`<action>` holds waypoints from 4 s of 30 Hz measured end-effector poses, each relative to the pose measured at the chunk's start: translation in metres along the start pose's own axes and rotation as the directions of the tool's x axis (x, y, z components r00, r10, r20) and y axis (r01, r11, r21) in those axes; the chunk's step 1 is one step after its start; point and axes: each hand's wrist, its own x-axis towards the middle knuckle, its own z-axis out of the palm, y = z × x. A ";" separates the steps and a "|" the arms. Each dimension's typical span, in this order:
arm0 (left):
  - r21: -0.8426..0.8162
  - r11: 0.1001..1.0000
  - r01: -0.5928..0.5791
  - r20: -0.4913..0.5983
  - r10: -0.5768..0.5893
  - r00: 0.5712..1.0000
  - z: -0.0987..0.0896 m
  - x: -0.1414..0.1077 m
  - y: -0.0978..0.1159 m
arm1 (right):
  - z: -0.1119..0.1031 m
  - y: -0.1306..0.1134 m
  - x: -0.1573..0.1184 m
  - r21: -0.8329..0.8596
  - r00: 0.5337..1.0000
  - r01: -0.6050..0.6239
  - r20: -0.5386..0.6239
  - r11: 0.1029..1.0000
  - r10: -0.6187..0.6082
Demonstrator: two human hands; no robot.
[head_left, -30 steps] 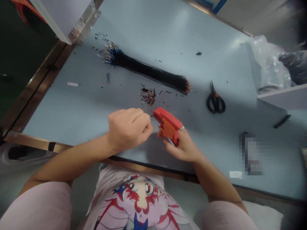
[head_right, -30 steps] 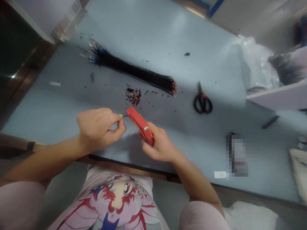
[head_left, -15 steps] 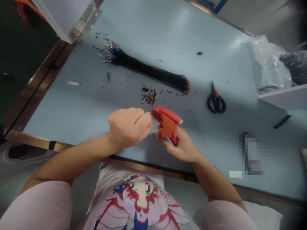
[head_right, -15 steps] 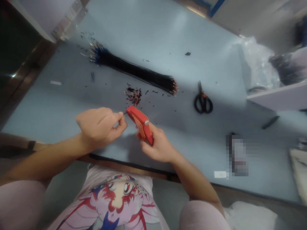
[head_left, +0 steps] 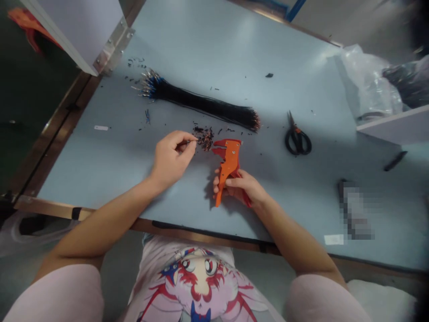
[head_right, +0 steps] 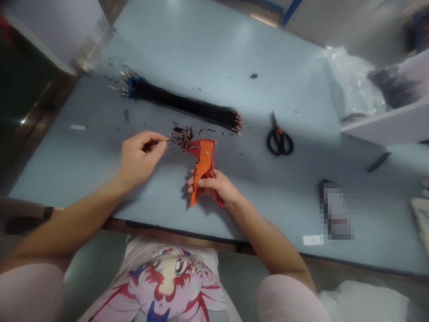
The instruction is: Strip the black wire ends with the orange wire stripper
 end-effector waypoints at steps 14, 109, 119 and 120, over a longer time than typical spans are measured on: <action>-0.210 0.950 0.229 0.194 -0.189 0.963 0.022 -0.010 -0.003 | 0.002 0.002 -0.002 0.127 0.972 -0.004 0.233 0.992 -0.026; -0.131 0.990 0.059 0.104 -0.045 0.994 0.010 -0.004 0.003 | 0.012 -0.013 -0.017 -0.059 0.998 0.014 0.067 0.998 -0.010; -0.112 0.993 0.044 0.164 -0.025 0.986 0.013 -0.009 0.004 | 0.013 -0.007 -0.016 -0.067 0.992 0.010 0.124 0.998 -0.002; -0.109 0.993 0.038 0.165 -0.019 0.986 0.014 -0.009 0.005 | 0.013 -0.007 -0.016 -0.072 0.992 0.014 0.130 0.997 -0.004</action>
